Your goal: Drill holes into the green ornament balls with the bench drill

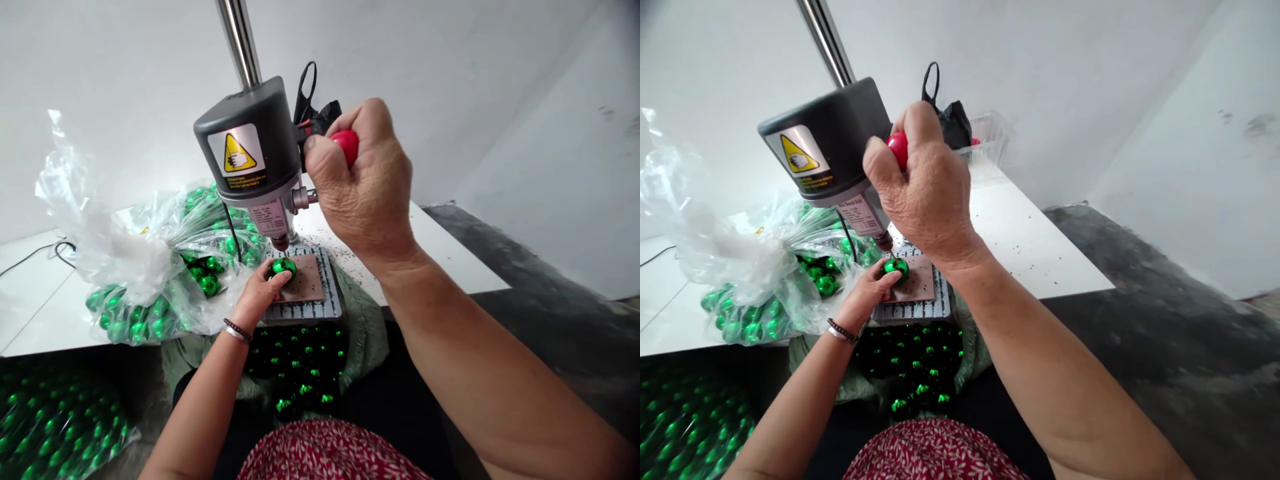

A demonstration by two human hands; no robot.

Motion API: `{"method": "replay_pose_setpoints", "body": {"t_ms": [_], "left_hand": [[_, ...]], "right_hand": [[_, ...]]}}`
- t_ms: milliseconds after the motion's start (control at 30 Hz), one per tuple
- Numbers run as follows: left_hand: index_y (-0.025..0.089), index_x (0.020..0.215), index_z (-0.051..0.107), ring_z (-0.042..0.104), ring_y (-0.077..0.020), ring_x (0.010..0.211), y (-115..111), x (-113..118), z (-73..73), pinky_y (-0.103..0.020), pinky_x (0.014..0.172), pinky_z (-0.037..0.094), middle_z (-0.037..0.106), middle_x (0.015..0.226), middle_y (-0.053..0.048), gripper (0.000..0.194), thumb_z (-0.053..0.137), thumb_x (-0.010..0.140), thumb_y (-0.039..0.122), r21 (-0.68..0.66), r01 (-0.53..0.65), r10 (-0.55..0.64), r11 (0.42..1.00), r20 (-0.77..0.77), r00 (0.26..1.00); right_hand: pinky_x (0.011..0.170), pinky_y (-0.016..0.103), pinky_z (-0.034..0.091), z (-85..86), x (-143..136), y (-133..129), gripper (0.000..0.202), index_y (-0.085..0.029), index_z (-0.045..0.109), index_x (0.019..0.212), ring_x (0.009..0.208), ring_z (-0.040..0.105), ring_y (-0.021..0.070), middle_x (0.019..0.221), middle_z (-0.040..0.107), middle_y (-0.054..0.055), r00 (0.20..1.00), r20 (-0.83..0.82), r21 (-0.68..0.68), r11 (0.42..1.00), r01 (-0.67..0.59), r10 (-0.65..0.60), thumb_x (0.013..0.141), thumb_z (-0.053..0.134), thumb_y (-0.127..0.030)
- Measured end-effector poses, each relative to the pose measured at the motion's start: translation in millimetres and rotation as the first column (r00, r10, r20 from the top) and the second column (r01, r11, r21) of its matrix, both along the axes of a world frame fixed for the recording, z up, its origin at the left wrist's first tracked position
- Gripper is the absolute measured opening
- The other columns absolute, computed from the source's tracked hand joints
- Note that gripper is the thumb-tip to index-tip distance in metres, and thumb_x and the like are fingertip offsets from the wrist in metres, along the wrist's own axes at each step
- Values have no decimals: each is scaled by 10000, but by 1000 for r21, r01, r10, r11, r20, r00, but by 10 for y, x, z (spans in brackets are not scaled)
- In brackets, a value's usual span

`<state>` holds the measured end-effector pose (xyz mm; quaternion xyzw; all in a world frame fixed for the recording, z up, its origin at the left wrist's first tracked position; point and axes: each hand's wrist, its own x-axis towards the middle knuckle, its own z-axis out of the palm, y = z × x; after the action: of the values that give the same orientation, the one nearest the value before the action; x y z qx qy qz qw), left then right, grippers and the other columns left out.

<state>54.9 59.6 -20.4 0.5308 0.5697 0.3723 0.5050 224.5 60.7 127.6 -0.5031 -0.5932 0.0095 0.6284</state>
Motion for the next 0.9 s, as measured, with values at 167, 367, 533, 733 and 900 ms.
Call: {"method": "replay_pose_setpoints", "body": {"t_ms": [167, 367, 533, 733, 900], "left_hand": [[201, 1150, 603, 512, -83, 550, 7, 7, -19, -197, 512, 415, 632, 778, 31, 469, 673, 725, 386, 71, 13, 0, 997, -186, 982], [177, 1248, 600, 629, -207, 1030, -17, 61, 6, -287, 919, 460, 702, 1116, -51, 577, 719, 713, 360, 197, 103, 3, 975, -474, 880], [177, 1290, 582, 608, -219, 1124, -17, 80, -35, -291, 975, 446, 667, 1233, -64, 613, 718, 721, 362, 176, 92, -2, 980, -455, 891], [203, 1310, 565, 618, -224, 1090, -35, 69, -95, -305, 949, 457, 679, 1206, -61, 616, 708, 729, 351, 190, 84, 10, 978, -448, 894], [217, 1317, 552, 649, -214, 902, -52, 59, -97, -314, 818, 493, 716, 1049, -46, 610, 682, 746, 390, 181, 98, -2, 979, -471, 882]], "right_hand": [[631, 201, 372, 22, 3, -16, 229, -197, 420, 817, 651, 417, 70, 756, 501, -12, 1000, 1, -40, 999, 13, -13, 855, 498, -408], [654, 191, 397, 39, -4, -41, 210, -192, 431, 823, 648, 411, 56, 771, 508, -13, 1000, -2, -72, 997, 23, -24, 848, 521, -380], [636, 180, 384, 22, 7, -40, 195, -185, 430, 823, 618, 393, 28, 748, 481, -37, 1000, 22, -25, 1000, 4, -4, 863, 509, -359], [603, 170, 361, -51, 9, -109, 196, -173, 429, 814, 591, 362, 20, 687, 425, -48, 999, 49, 14, 1000, 8, -9, 862, 500, -349], [593, 198, 353, -183, 4, -197, 162, -187, 446, 779, 582, 351, 44, 643, 436, -43, 995, 84, 75, 996, 56, -62, 835, 515, -323]]}}
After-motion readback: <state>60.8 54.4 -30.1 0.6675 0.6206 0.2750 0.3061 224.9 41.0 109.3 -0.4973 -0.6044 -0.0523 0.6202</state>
